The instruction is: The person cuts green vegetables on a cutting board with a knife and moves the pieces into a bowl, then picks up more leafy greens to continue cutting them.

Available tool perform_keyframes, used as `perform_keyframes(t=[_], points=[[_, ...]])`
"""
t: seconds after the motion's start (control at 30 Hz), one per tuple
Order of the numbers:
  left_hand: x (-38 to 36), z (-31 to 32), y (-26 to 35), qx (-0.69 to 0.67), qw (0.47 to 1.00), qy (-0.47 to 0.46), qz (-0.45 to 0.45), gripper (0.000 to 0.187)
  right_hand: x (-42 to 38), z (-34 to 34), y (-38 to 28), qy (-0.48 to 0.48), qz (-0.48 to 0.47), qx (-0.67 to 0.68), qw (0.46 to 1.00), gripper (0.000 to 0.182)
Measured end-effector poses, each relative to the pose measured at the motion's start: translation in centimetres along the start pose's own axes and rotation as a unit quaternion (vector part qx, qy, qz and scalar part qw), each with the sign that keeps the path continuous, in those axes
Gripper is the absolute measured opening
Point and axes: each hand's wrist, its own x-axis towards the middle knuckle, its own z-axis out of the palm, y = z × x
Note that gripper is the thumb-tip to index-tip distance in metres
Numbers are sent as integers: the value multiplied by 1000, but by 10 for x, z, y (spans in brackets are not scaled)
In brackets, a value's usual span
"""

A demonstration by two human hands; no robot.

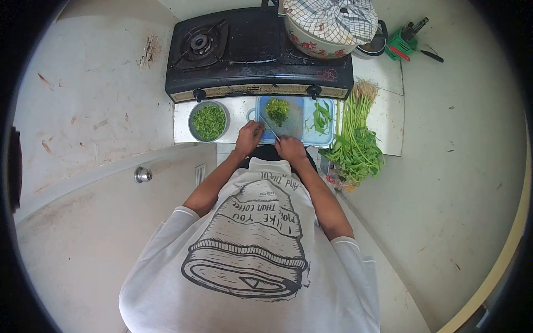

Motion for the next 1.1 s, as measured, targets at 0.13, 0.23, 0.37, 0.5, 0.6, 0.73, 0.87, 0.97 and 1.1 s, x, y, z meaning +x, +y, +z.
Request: perform_keyframes(t=[0.13,0.23,0.37,0.5,0.6,0.73,0.87,0.97,1.1], points=[[0,2,-1,-2,1000,3,-3,10,-1,1,3,-17,-12,-4,1000,44],[0,2,-2,-5,1000,8,-10,9,-3,2,0,-11,-9,-4,1000,44],[1,-2,6,32,999,-10,-33,10,-5,1,0,-24,-9,2,1000,43],[-1,-3,5,16,1000,-8,10,12,-1,-6,-8,-35,3,-6,999,43],[-5,-5,5,2,999,-5,48,14,5,-6,-9,-29,-8,1,1000,43],[-10,-5,-2,-3,999,-13,48,15,5,2,-5,-13,-13,6,1000,43],[-8,-7,-2,-4,999,-25,30,15,-6,0,2,-1,9,8,1000,43],[-7,-8,-1,-3,999,-28,16,15,-9,1,9,8,10,5,1000,43],[-5,-10,-2,-12,999,-31,35,16,-11,3,7,-4,-10,-10,1000,43]])
